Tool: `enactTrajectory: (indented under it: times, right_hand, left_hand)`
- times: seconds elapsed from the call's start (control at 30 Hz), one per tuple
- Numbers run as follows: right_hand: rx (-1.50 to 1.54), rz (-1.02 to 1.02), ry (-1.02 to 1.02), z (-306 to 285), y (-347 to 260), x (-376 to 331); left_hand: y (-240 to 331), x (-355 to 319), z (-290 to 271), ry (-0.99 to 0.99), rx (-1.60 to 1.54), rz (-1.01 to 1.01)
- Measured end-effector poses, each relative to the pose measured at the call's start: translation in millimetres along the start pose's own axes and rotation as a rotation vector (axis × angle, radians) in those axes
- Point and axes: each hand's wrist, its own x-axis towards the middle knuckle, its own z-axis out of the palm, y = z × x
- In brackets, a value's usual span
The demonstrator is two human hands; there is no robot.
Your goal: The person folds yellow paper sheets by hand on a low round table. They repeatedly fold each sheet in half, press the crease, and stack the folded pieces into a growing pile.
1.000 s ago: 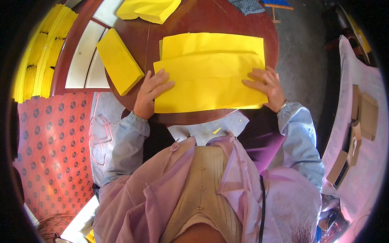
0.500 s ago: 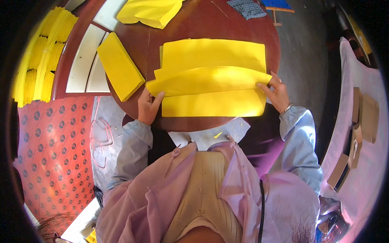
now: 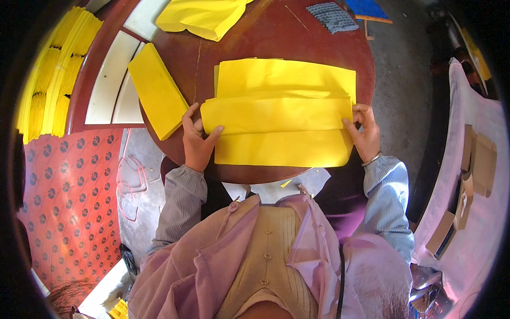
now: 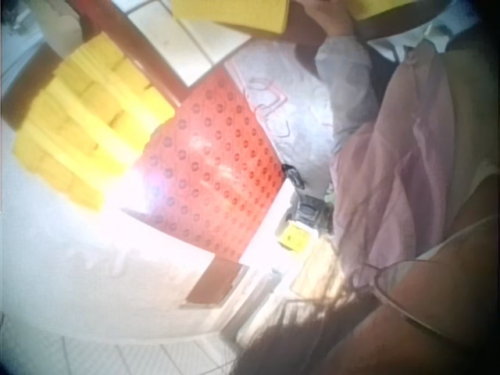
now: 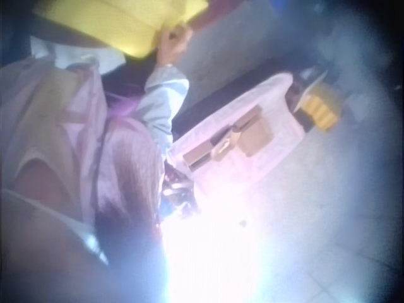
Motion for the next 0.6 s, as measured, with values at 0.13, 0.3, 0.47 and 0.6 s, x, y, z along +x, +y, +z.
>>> enactTrajectory:
  times: [0.13, 0.3, 0.47, 0.6]
  right_hand:
    - [-0.073, -0.024, 0.075, 3, 1, -3]
    - [-0.168, -0.071, 0.166, 8, 2, -6]
    - [-0.143, -0.056, 0.183, 12, 1, -6]
    - [0.053, -0.021, 0.141, 10, -1, -5]
  left_hand:
    - [8, -2, 1, 0.018, 0.163, 0.000]
    - [7, -4, 1, 0.025, 0.194, -0.019]
    - [1, -3, 2, 0.057, 0.281, 0.015]
    - [2, -4, 4, 0.093, 0.359, 0.047]
